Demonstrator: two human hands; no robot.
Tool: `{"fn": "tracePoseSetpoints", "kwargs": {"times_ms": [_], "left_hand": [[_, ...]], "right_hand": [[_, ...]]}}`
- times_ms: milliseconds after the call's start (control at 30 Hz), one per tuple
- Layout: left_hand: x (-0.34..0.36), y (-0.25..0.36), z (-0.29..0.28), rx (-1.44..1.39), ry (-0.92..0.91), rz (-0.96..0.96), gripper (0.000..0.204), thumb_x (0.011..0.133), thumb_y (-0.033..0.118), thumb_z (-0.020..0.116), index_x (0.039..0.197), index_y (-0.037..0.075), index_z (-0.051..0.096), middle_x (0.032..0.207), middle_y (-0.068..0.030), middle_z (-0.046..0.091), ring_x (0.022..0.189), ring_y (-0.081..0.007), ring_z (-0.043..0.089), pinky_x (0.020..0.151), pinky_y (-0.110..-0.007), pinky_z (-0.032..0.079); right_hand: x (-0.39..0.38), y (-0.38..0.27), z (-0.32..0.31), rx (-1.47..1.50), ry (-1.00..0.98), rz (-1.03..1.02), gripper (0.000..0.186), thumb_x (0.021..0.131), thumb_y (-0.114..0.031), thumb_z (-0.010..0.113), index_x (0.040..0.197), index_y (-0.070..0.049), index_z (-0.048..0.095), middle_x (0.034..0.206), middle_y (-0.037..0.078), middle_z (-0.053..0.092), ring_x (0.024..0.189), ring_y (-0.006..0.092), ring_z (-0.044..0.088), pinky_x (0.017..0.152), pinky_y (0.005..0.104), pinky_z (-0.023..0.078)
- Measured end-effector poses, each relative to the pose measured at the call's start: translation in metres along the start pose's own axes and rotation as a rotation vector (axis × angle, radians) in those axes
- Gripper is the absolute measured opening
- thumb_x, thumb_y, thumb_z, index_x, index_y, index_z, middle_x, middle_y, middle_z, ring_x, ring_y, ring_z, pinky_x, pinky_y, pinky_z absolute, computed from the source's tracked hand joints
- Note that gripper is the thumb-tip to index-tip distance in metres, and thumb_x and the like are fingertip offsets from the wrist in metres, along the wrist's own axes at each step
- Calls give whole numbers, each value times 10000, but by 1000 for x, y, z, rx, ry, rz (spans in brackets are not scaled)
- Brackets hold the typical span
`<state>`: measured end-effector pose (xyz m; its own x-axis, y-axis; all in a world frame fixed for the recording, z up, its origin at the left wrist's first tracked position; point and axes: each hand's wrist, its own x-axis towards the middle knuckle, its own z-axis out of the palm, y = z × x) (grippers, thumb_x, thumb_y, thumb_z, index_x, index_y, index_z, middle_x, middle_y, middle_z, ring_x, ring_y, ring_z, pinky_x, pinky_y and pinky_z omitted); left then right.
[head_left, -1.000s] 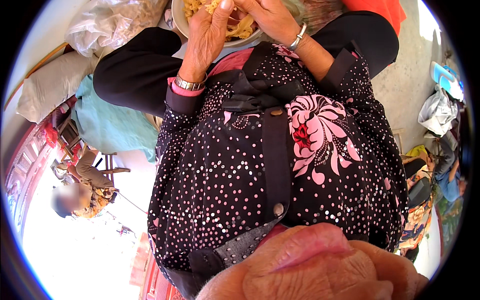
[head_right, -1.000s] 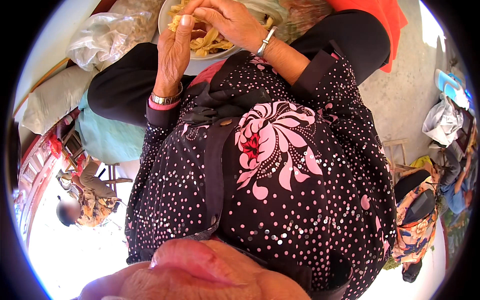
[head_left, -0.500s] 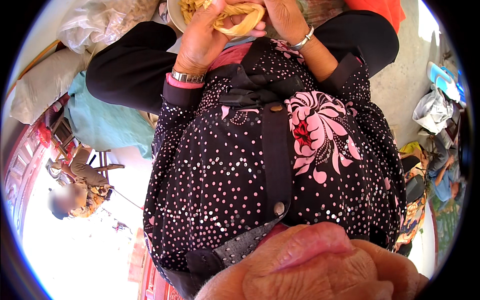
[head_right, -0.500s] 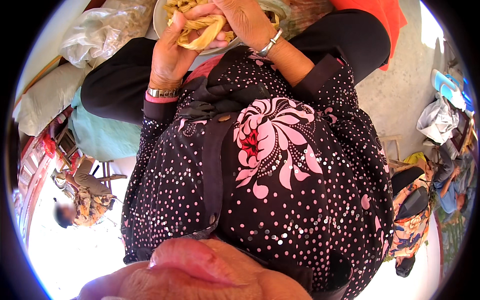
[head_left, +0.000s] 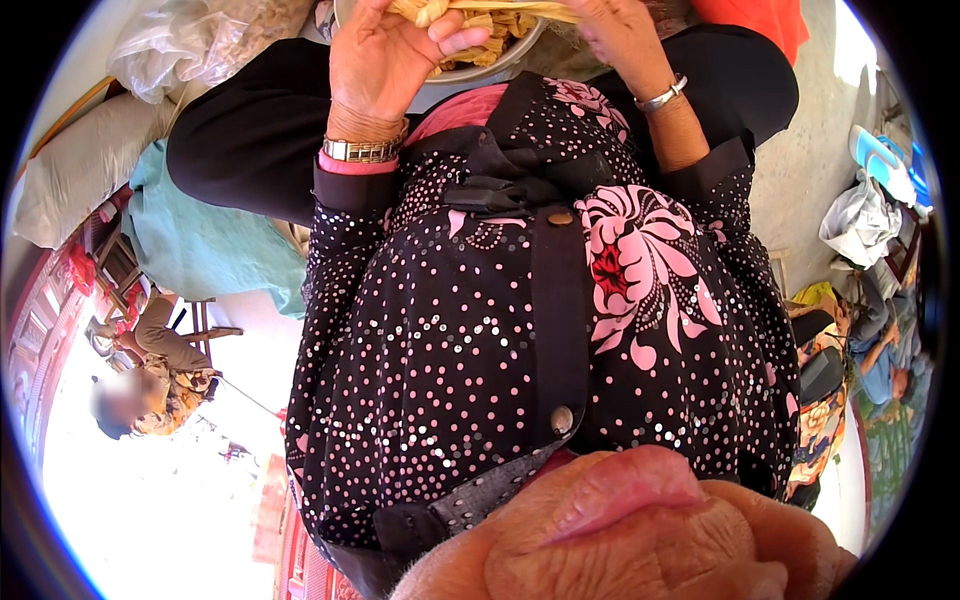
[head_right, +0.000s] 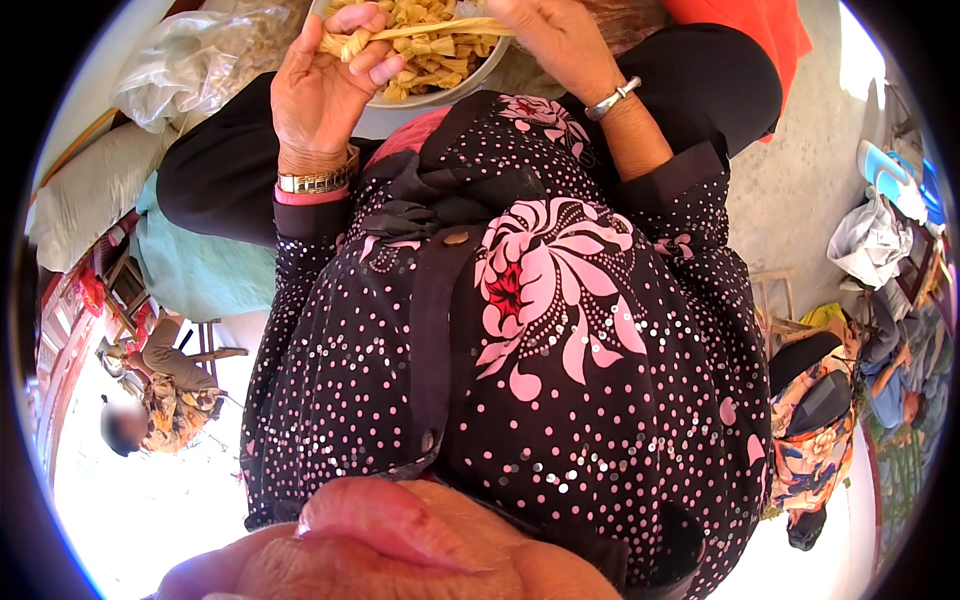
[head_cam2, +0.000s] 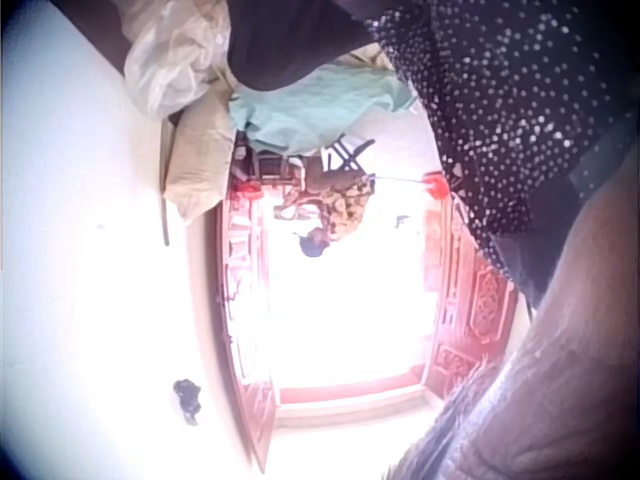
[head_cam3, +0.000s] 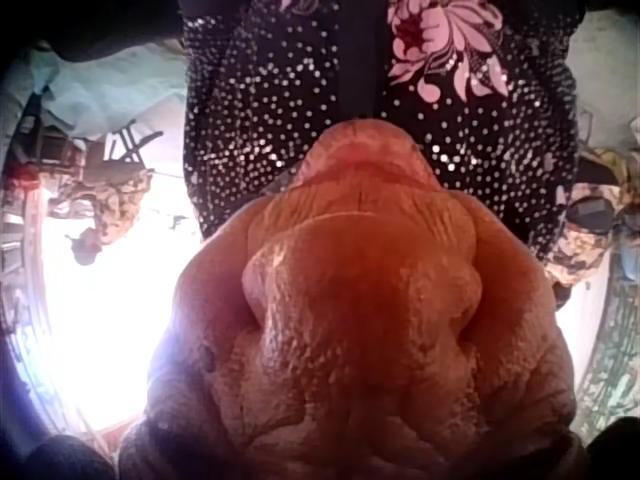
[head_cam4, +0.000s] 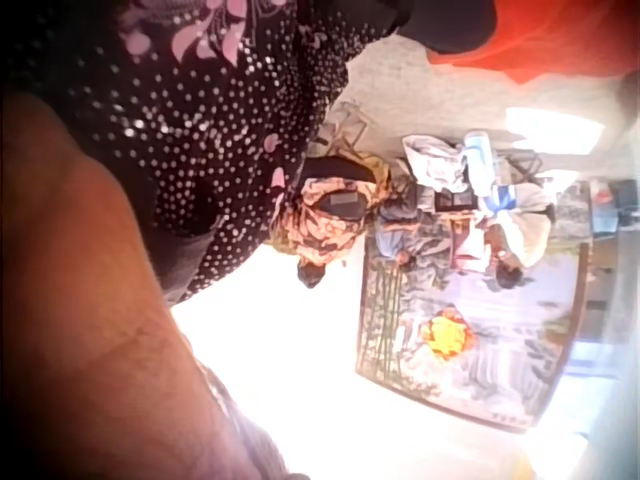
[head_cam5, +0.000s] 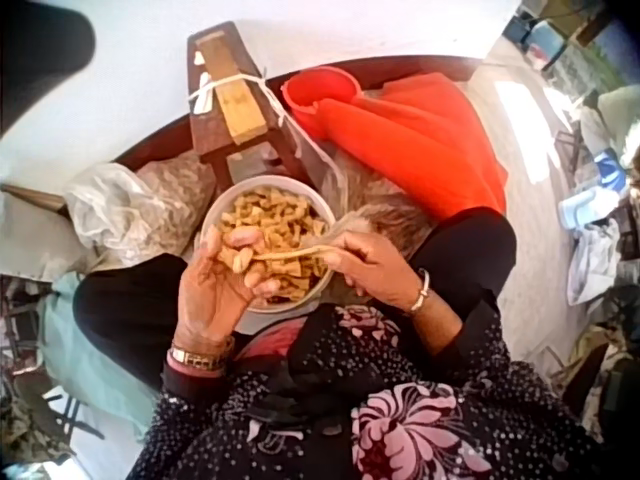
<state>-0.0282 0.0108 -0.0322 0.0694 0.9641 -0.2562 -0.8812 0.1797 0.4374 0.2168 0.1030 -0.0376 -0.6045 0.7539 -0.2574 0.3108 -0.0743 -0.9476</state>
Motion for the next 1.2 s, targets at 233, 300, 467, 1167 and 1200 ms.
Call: {"fn": "tracePoseSetpoints", "kwargs": {"times_ms": [233, 300, 467, 1167, 1200], "left_hand": [[-2, -4, 4, 541, 179, 42, 463, 1068, 375, 544, 1261, -36, 637, 937, -73, 646, 718, -111, 601, 712, -281, 572], [-3, -3, 2, 649, 210, 18, 518, 1045, 434, 580, 1252, -35, 657, 878, -57, 640, 613, -72, 500, 622, -247, 524], [1, 6, -9, 647, 186, -22, 386, 1046, 319, 593, 1221, -17, 663, 784, -15, 585, 541, -39, 383, 530, -227, 403], [59, 91, 20, 506, 112, 346, 136, 977, 127, 648, 1056, 19, 671, 742, -7, 523, 543, -45, 345, 582, -264, 380], [67, 100, 23, 490, 98, 364, 135, 983, 119, 639, 1058, 12, 675, 771, -26, 572, 548, -51, 369, 593, -269, 407]], "right_hand": [[5, 5, 10, -180, 53, -82, 322, 1011, -312, 661, 1046, 3, 714, 729, 9, 676, 546, 61, 620, 473, 222, 469], [4, 0, 17, -16, -3, 44, 308, 1016, -306, 640, 994, -6, 707, 705, 35, 664, 559, 122, 636, 490, 276, 480], [15, 22, 25, 80, -149, 0, 361, 1033, -361, 622, 1189, -36, 646, 911, 58, 694, 796, 102, 679, 528, 236, 554], [109, -99, -22, -493, 54, -631, 363, 1040, -363, 558, 874, -51, 641, 682, 108, 583, 612, 262, 574, 584, 378, 453], [128, -108, -28, -570, 108, -671, 349, 1033, -342, 568, 867, -44, 646, 682, 114, 606, 619, 279, 609, 577, 390, 471]]}}
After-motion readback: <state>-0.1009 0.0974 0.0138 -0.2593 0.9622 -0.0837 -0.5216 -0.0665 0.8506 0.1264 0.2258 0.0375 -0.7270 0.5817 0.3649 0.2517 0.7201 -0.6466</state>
